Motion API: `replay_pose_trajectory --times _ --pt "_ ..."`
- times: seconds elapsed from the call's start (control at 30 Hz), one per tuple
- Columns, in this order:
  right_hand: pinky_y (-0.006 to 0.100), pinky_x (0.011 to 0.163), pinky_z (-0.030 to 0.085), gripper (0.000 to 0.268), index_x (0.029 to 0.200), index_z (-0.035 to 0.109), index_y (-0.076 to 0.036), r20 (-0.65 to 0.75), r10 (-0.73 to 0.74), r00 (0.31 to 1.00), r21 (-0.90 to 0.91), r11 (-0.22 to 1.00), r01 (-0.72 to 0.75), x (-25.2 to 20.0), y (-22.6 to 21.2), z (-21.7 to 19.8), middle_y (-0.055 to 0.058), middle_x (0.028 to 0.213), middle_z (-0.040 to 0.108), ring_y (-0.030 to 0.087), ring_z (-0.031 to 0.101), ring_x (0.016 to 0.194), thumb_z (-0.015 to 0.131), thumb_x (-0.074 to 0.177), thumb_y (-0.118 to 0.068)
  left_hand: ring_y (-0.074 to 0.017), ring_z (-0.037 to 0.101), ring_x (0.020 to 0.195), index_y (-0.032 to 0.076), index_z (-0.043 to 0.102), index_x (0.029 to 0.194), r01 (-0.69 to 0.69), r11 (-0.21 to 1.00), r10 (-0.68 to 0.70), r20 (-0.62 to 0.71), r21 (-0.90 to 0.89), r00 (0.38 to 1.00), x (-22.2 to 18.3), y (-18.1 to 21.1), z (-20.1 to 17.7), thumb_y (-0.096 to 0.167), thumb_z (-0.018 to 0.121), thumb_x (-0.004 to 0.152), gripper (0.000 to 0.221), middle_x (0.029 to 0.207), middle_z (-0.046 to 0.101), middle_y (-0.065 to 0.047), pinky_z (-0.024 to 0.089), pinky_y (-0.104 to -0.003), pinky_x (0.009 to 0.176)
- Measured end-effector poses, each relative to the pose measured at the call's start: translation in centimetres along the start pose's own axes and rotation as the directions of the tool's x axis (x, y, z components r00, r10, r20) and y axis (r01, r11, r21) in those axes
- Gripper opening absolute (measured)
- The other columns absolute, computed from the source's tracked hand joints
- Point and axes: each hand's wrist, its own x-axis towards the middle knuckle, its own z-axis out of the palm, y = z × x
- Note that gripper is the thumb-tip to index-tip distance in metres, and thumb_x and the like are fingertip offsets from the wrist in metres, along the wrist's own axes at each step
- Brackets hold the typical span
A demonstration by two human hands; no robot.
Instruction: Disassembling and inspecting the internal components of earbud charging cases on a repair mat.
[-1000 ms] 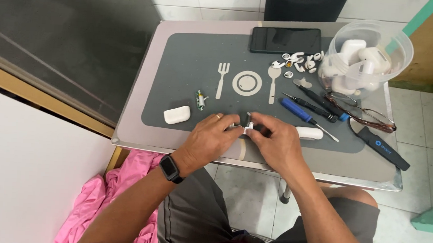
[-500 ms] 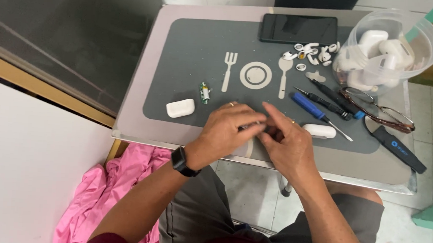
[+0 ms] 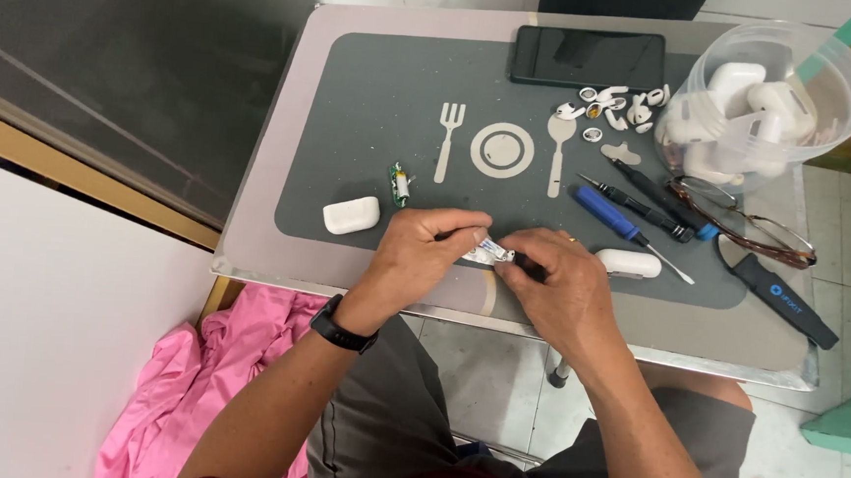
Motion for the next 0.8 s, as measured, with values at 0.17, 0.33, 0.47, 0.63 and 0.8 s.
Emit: replay_pose_trajectory --times 0.17,0.33,0.47,0.63,0.8 --pt "0.036 0.070 0.056 0.025 0.098 0.082 -0.011 0.009 -0.005 1.000 0.024 1.000 0.005 -0.1 -0.2 -0.6 0.006 0.092 0.080 0.028 0.071 0.081 0.085 0.075 -0.002 -0.0064 0.059 0.086 0.010 0.080 0.115 -0.020 1.000 0.020 -0.037 -0.016 0.999 -0.2 -0.1 0.3 0.006 0.069 0.093 0.025 0.090 0.080 -0.009 0.055 -0.028 0.072" --pt "0.038 0.072 0.055 0.022 0.096 0.081 -0.010 0.009 -0.041 0.999 0.017 0.999 0.041 -0.2 0.0 -0.5 0.007 0.092 0.079 0.030 0.070 0.082 0.084 0.076 -0.002 -0.0074 0.060 0.089 0.011 0.080 0.114 -0.047 0.999 0.047 -0.062 -0.003 0.997 -0.6 0.6 0.7 0.003 0.067 0.093 0.026 0.094 0.081 -0.011 0.056 -0.028 0.075" --pt "0.038 0.074 0.054 0.019 0.093 0.081 -0.011 -0.007 -0.062 0.998 0.007 0.998 0.062 -0.4 0.2 -0.4 0.007 0.091 0.079 0.030 0.071 0.082 0.085 0.076 -0.004 -0.0074 0.066 0.090 0.012 0.082 0.110 -0.057 0.998 0.059 -0.102 0.021 0.993 -1.0 0.7 1.6 0.002 0.070 0.091 0.025 0.094 0.081 -0.012 0.059 -0.032 0.074" --pt "0.040 0.075 0.053 0.015 0.092 0.079 -0.009 0.000 -0.074 0.997 0.035 0.997 0.074 -0.3 -0.1 -0.6 0.009 0.090 0.078 0.033 0.070 0.082 0.084 0.078 -0.004 -0.0066 0.070 0.084 0.021 0.082 0.110 -0.156 0.974 0.178 -0.129 0.165 0.976 -1.1 -1.5 2.0 0.005 0.067 0.092 0.028 0.091 0.081 -0.007 0.055 -0.029 0.068" --pt "0.041 0.075 0.054 0.014 0.090 0.080 -0.008 0.008 -0.076 0.997 0.027 0.997 0.076 -0.2 -0.4 -0.8 0.011 0.090 0.079 0.035 0.071 0.082 0.083 0.078 -0.002 -0.0332 0.072 0.112 0.007 0.072 0.126 -0.404 0.700 0.375 0.178 0.588 0.910 -1.4 -1.3 0.8 0.010 0.060 0.099 0.030 0.110 0.078 -0.016 0.051 -0.043 0.097"
